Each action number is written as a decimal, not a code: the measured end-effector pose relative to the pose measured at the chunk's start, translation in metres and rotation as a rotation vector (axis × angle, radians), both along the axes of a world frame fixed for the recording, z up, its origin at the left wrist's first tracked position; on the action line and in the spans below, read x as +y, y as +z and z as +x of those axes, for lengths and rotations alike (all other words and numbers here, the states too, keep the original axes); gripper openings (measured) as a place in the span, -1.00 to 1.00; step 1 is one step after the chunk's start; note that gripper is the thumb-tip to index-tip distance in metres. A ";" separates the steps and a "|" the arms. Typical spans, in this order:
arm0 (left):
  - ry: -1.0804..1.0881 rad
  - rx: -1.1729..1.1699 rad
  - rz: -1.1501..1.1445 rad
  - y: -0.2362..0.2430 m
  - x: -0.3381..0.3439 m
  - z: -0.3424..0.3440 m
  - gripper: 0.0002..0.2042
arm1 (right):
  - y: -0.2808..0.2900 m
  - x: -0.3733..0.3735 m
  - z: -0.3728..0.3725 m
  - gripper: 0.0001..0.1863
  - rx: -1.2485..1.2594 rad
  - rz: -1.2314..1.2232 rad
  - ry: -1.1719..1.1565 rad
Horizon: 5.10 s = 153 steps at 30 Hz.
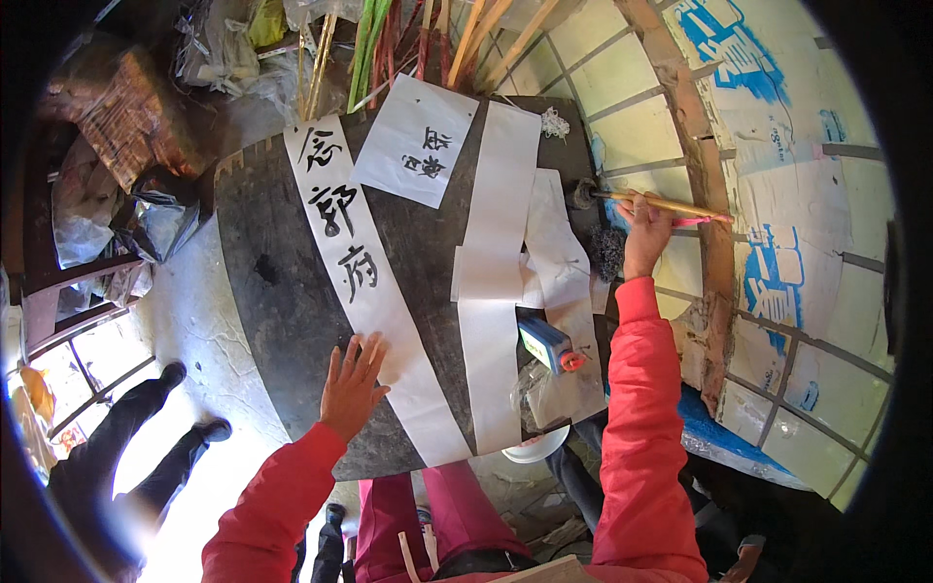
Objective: The person writes Chinese characters on long white paper strips using a brush and ink. They hold the paper with one hand, write with the other, then lift and display the completed strips before starting a new one.
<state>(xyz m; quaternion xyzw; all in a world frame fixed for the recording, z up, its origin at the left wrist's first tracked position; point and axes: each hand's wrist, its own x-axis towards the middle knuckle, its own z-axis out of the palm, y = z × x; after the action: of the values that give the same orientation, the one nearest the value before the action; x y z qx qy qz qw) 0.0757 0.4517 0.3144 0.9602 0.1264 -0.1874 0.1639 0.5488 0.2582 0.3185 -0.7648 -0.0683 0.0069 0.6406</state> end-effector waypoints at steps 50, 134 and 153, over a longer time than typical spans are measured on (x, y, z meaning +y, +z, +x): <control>0.069 -0.036 -0.087 -0.004 0.002 -0.001 -0.22 | 0.021 -0.003 0.002 -0.81 -0.096 -0.093 0.047; 0.055 -0.193 0.098 -0.018 0.040 0.005 -0.33 | 0.145 0.070 -0.187 -0.70 0.218 0.538 0.059; 0.312 -0.437 0.185 -0.005 0.165 0.095 -0.47 | 0.132 0.088 -0.201 -0.69 0.353 0.609 0.065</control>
<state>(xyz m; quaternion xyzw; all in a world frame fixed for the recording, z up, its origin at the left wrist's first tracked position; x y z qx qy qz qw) 0.1712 0.6170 0.3099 0.9577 0.2508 0.0639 0.1258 0.3480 0.3460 0.4509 -0.5230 0.0204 0.1388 0.8407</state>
